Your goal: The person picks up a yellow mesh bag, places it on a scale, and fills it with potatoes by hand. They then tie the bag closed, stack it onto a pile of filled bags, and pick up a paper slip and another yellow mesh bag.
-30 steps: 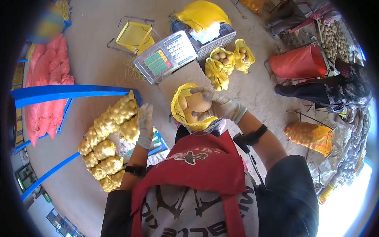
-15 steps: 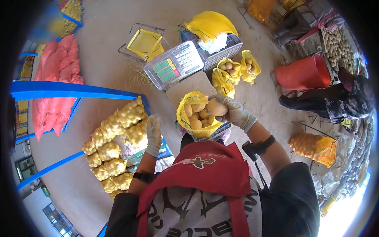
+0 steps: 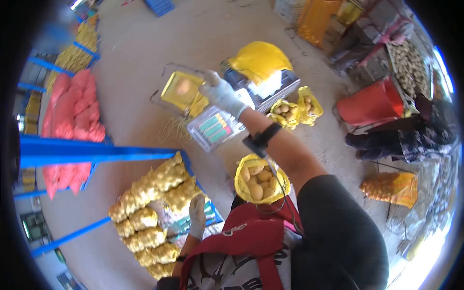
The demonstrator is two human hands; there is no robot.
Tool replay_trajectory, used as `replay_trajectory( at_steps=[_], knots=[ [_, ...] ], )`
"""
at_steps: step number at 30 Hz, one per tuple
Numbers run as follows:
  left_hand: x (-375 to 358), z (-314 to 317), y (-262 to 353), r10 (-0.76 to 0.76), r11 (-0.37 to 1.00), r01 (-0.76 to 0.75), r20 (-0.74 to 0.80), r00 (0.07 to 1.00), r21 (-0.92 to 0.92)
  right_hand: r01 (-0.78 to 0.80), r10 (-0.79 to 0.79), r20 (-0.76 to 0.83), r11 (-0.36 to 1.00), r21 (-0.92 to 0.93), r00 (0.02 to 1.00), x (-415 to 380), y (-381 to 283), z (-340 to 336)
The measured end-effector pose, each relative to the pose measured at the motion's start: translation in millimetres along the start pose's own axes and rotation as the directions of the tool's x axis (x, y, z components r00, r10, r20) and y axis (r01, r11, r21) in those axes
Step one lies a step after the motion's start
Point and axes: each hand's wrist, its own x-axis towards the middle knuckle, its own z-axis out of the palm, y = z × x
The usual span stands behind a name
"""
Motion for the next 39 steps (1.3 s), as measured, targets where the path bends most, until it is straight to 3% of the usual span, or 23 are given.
replay_trajectory(
  at_steps=[1, 3, 5, 7, 9, 11, 13, 15, 17, 18, 22, 23, 25, 27, 29, 31, 32, 33, 35, 36, 38, 39],
  knots=[
    [5, -8, -11, -0.156, 0.982, 0.156, 0.014, 0.988, -0.105, 0.082, -0.101, -0.072, 0.969, -0.235, 0.992, -12, -16, -6],
    [12, -18, -24, -0.133, 0.991, 0.133, 0.024, 0.991, -0.022, 0.037, -0.069, -0.237, 0.990, -0.140, 0.969, -32, 14, -31],
    [20, -15, -10, -0.416, 0.884, 0.403, -0.003, 0.909, -0.237, -0.134, -0.014, -0.427, 0.940, -0.313, 0.904, -46, 105, -72],
    [25, -26, -61, -0.312, 0.947, 0.311, 0.008, 0.950, -0.084, -0.560, 0.380, -0.561, 0.806, -0.190, 0.736, -62, 170, -116],
    [26, -23, -93, -0.408, 0.905, 0.404, 0.001, 0.913, -0.134, -0.546, 0.203, -0.516, 0.461, -0.700, 0.832, -65, 222, -149],
    [18, -17, -114, -0.554, 0.832, 0.554, -0.015, 0.832, -0.002, -0.492, 0.226, -0.438, 0.359, -0.793, 0.870, -46, 244, -165],
    [8, -13, -133, -0.600, 0.800, 0.600, -0.042, 0.799, -0.007, -0.364, -0.029, -0.380, 0.229, -0.903, 0.925, -27, 291, -173],
    [6, -7, -133, -0.617, 0.787, 0.615, -0.039, 0.786, -0.046, -0.414, -0.061, -0.418, 0.070, -0.908, 0.906, -9, 320, -182],
    [3, -3, -132, -0.642, 0.766, 0.640, -0.061, 0.764, -0.058, -0.595, 0.154, -0.581, 0.072, -0.800, 0.799, 5, 323, -181],
    [3, 0, -129, -0.633, 0.774, 0.632, -0.069, 0.771, -0.045, -0.541, 0.185, -0.521, 0.082, -0.837, 0.833, 4, 330, -189],
    [1, 11, -116, -0.599, 0.801, 0.599, -0.065, 0.798, -0.027, -0.515, 0.100, -0.506, 0.208, -0.832, 0.857, -22, 325, -209],
    [3, 14, -112, -0.582, 0.813, 0.582, -0.059, 0.811, -0.030, -0.541, 0.106, -0.536, 0.293, -0.788, 0.838, -30, 322, -215],
    [6, 24, -102, -0.490, 0.871, 0.491, -0.051, 0.870, 0.013, -0.494, 0.173, -0.462, 0.317, -0.810, 0.870, -41, 303, -225],
    [11, 39, -79, -0.478, 0.877, 0.478, -0.003, 0.878, 0.060, -0.366, 0.058, -0.365, 0.279, -0.888, 0.929, -44, 296, -228],
    [6, 37, -103, -0.409, 0.911, 0.406, 0.039, 0.912, 0.071, -0.441, 0.214, -0.397, 0.225, -0.869, 0.892, -22, 294, -224],
    [5, 55, -94, -0.385, 0.919, 0.387, 0.037, 0.922, -0.079, -0.446, 0.314, -0.369, 0.222, -0.867, 0.875, -1, 301, -212],
    [3, 54, -99, -0.392, 0.920, 0.393, 0.026, 0.920, -0.016, -0.468, 0.355, -0.382, 0.198, -0.861, 0.853, 4, 310, -207],
    [-2, 56, -95, -0.412, 0.910, 0.411, 0.010, 0.911, 0.048, -0.523, 0.285, -0.462, 0.195, -0.830, 0.840, 4, 324, -201],
    [-15, 50, -102, -0.413, 0.907, 0.416, -0.049, 0.909, 0.072, -0.534, 0.251, -0.474, 0.321, -0.782, 0.844, 5, 354, -213],
    [-21, 50, -100, -0.424, 0.902, 0.429, -0.092, 0.901, 0.050, -0.535, 0.270, -0.466, 0.316, -0.784, 0.843, -5, 353, -213],
    [-29, 52, -107, -0.445, 0.895, 0.444, -0.123, 0.887, -0.032, -0.579, 0.211, -0.592, 0.608, -0.544, 0.778, -11, 332, -231],
    [-30, 55, -105, -0.423, 0.902, 0.432, -0.157, 0.893, 0.026, -0.573, 0.195, -0.590, 0.595, -0.564, 0.783, -16, 321, -238]
  ],
)
